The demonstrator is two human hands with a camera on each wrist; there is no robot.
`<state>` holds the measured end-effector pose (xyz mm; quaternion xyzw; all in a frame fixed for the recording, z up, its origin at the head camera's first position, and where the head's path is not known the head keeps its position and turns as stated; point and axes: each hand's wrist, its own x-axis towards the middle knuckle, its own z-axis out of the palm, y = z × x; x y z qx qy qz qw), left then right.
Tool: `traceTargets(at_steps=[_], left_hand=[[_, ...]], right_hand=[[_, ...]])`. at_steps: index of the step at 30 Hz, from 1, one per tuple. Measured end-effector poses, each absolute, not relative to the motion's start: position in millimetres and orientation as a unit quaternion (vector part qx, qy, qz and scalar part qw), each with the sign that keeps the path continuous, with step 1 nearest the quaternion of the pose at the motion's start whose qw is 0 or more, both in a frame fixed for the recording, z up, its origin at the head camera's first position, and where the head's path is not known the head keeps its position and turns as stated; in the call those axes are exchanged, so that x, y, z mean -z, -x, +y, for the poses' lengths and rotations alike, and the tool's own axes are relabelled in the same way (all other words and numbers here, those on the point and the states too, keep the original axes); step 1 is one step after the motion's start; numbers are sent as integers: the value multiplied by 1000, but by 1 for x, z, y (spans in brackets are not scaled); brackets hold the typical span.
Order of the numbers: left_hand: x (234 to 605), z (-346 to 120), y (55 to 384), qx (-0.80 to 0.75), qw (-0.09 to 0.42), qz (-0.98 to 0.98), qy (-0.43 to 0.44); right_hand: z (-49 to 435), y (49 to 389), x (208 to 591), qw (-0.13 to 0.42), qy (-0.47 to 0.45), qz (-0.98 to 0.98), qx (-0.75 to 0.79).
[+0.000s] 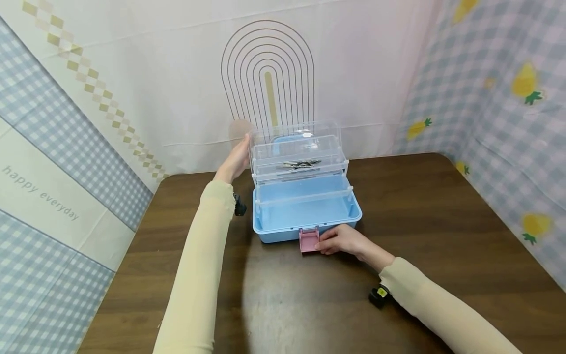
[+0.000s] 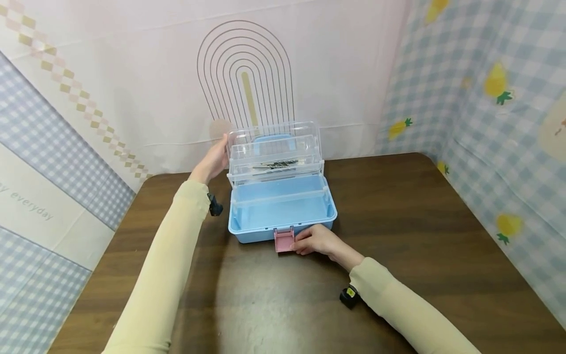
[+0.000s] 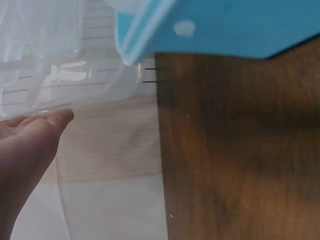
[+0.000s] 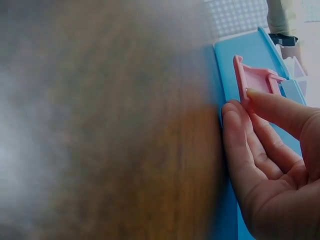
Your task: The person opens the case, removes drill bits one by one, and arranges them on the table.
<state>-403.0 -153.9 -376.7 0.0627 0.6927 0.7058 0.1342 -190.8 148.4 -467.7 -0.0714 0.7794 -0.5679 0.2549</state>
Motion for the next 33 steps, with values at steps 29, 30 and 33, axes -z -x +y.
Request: traceTargets(at_steps=[29, 30, 33], left_hand=[[436, -142, 395, -693, 145, 701, -79], [439, -143, 395, -696, 147, 698, -82], [445, -144, 395, -708, 153, 684, -89]], right_hand=[[146, 160, 468, 272, 102, 757, 585], [146, 160, 468, 272, 101, 757, 585], [146, 159, 468, 272, 97, 758, 585]])
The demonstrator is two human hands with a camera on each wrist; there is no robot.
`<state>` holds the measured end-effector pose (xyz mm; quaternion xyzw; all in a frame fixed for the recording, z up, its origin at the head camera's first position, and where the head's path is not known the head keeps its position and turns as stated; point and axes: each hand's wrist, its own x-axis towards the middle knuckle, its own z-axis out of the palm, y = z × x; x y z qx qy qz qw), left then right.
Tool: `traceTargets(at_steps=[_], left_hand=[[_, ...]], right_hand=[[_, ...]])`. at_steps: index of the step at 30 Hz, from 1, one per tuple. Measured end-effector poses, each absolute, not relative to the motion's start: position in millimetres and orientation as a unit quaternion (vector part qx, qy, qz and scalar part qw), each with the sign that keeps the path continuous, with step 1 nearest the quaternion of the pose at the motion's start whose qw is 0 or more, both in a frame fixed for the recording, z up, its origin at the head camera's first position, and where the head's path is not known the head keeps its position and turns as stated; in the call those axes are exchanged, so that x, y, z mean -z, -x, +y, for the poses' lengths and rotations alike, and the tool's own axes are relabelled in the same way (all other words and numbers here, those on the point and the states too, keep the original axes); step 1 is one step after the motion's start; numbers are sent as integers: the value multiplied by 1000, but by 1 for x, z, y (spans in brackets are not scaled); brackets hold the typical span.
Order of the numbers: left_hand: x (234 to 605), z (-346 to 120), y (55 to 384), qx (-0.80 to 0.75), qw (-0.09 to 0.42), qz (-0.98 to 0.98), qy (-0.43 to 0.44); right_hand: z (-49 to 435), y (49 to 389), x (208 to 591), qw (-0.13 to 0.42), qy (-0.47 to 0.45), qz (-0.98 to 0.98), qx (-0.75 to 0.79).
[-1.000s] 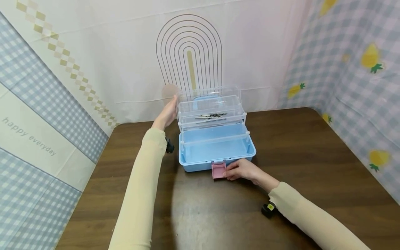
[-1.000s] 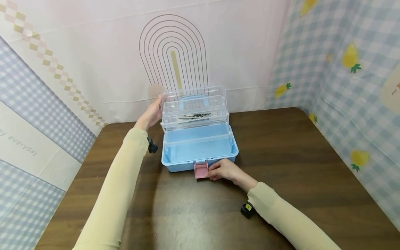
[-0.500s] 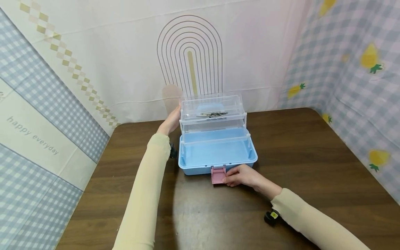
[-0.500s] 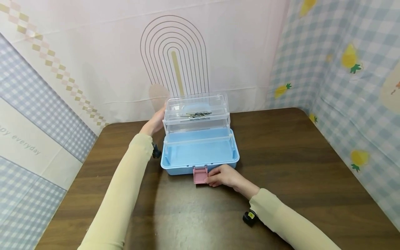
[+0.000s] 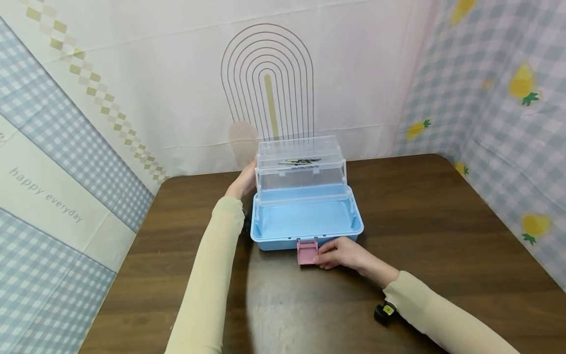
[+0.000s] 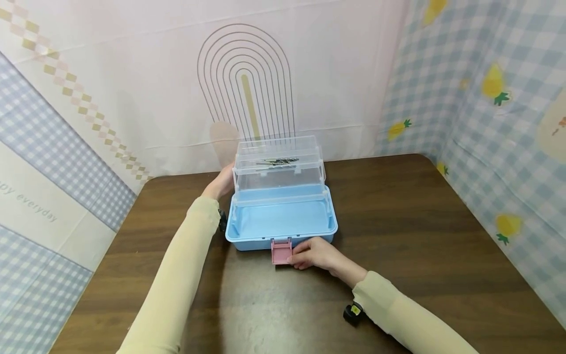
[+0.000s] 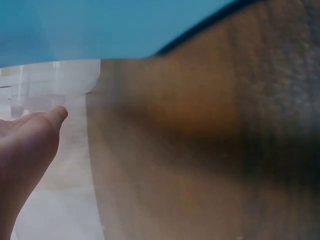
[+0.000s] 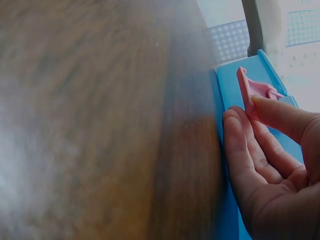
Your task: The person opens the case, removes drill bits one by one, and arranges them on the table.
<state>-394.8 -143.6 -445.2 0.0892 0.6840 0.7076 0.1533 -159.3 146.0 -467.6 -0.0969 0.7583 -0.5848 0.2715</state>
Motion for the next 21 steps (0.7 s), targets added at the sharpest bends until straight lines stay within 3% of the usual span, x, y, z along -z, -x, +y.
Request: traceTargets(at_steps=[21], left_hand=[[454, -142, 389, -727, 199, 654, -64]], right_hand=[[148, 162, 464, 280, 100, 763, 574]])
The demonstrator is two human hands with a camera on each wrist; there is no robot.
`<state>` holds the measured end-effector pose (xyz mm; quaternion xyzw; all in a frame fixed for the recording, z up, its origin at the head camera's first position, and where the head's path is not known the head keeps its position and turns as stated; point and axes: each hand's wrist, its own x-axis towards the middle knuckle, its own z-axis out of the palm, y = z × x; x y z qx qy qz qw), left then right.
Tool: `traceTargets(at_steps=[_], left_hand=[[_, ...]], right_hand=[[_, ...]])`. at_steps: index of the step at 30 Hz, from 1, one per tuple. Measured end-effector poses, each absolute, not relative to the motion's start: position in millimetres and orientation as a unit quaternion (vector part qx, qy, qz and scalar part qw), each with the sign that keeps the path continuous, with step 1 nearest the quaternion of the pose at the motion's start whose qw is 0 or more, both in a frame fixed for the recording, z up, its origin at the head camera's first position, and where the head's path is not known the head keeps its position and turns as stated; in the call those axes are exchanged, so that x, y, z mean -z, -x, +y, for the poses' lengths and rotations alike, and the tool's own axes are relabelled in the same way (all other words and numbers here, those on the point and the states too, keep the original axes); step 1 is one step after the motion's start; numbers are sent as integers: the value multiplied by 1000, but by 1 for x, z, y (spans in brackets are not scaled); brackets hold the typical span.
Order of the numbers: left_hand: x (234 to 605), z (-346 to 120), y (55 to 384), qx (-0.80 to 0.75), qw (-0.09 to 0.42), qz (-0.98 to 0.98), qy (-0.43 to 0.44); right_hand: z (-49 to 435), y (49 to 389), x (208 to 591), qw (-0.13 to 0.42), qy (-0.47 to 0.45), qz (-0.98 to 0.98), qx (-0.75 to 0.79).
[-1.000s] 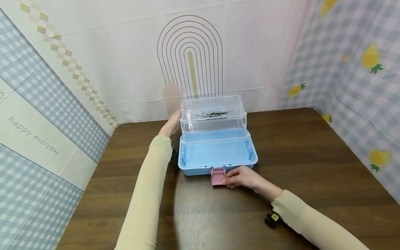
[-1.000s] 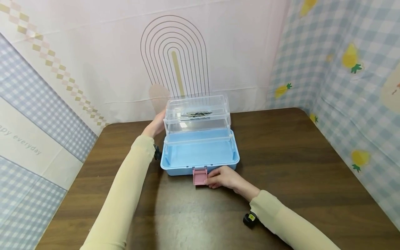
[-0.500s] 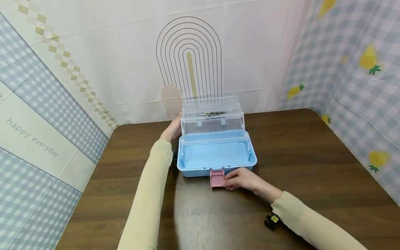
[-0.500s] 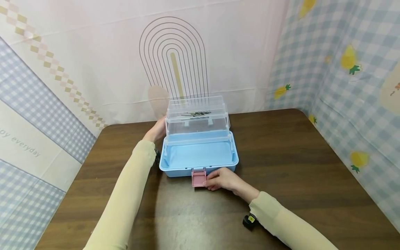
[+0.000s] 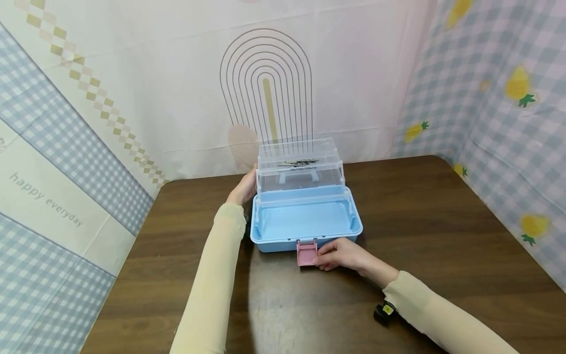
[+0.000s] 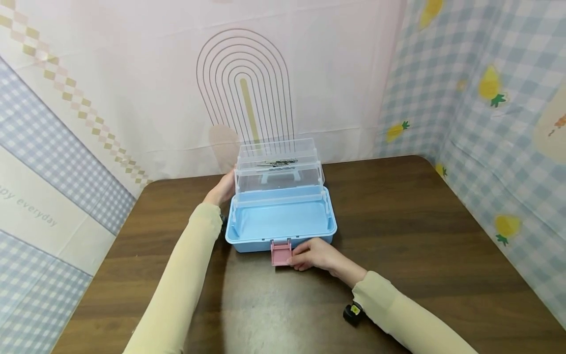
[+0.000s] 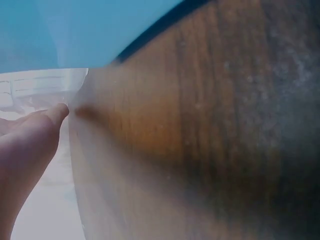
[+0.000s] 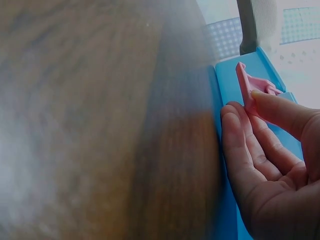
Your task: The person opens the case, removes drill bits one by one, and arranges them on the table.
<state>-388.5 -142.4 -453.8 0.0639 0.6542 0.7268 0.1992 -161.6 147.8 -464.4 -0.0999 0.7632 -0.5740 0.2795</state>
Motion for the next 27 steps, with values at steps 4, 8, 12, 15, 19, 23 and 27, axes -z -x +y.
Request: traceTargets(at_steps=[4, 8, 12, 15, 19, 23, 27], left_hand=[[456, -144, 386, -728, 199, 653, -69], [457, -145, 384, -724, 194, 658, -73], [456, -146, 385, -725, 193, 658, -71], [452, -147, 384, -720, 191, 665, -52], [441, -153, 382, -696, 176, 696, -23], [427, -162, 377, -650, 153, 744, -27], [412, -174, 371, -581, 105, 806, -43]], right_hand=[[148, 162, 466, 283, 99, 762, 575], [149, 162, 467, 283, 104, 759, 577], [149, 162, 467, 282, 108, 757, 579], [150, 161, 467, 280, 112, 757, 580], [156, 161, 467, 275, 126, 760, 575], [170, 162, 466, 278, 129, 761, 571], [188, 163, 463, 282, 119, 765, 567]])
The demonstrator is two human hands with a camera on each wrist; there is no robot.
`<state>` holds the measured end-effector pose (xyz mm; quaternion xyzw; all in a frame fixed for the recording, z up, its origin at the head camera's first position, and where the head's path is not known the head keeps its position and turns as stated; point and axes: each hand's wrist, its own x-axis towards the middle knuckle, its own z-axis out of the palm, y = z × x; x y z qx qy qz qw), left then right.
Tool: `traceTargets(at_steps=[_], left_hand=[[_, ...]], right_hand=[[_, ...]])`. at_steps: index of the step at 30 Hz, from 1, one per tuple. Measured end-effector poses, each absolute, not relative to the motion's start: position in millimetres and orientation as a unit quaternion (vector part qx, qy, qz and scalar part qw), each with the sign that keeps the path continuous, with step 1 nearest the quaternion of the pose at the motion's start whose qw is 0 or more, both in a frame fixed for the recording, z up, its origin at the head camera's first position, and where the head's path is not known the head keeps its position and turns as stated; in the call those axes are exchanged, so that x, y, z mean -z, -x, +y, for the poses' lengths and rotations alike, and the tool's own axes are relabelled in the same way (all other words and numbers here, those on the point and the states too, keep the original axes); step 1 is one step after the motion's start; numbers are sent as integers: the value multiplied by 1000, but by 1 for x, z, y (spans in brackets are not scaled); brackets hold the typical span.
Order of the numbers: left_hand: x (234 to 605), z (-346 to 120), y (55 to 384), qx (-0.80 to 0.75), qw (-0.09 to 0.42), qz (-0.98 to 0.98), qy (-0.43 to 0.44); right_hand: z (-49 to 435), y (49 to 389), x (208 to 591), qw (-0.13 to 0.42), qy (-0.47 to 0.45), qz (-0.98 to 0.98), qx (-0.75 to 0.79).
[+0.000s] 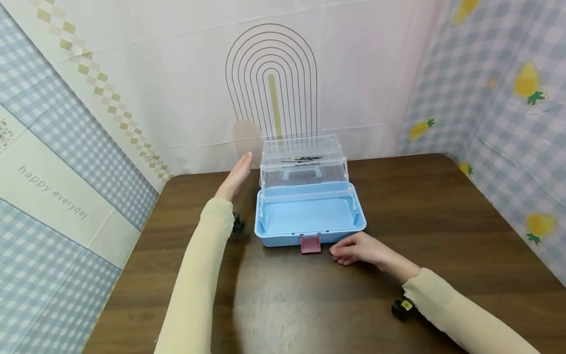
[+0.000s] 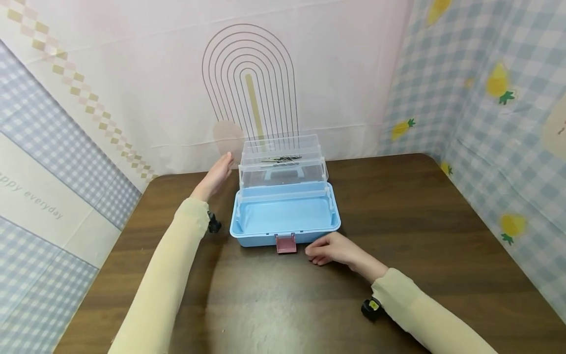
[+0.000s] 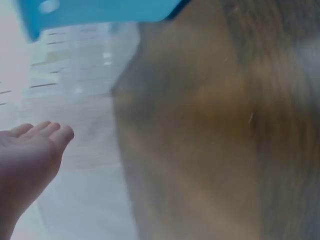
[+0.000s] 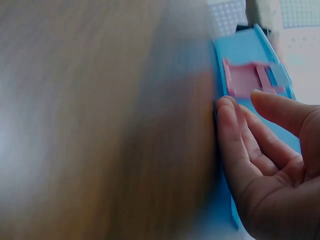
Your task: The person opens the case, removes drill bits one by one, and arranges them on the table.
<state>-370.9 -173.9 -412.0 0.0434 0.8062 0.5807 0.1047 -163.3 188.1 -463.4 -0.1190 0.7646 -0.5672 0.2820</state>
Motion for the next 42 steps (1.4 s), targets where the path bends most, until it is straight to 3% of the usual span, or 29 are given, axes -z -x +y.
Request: traceTargets(at_steps=[6, 16, 29, 42], left_hand=[[388, -192, 351, -493, 31, 865, -91], [374, -205, 294, -415, -16, 894, -167], [414, -185, 242, -362, 43, 902, -233], [437, -185, 224, -363, 84, 894, -249]], right_hand=[[225, 168, 457, 274, 110, 776, 558], [279, 179, 425, 217, 44, 814, 537], [289, 207, 383, 136, 30, 857, 496], [274, 244, 333, 61, 38, 876, 476]])
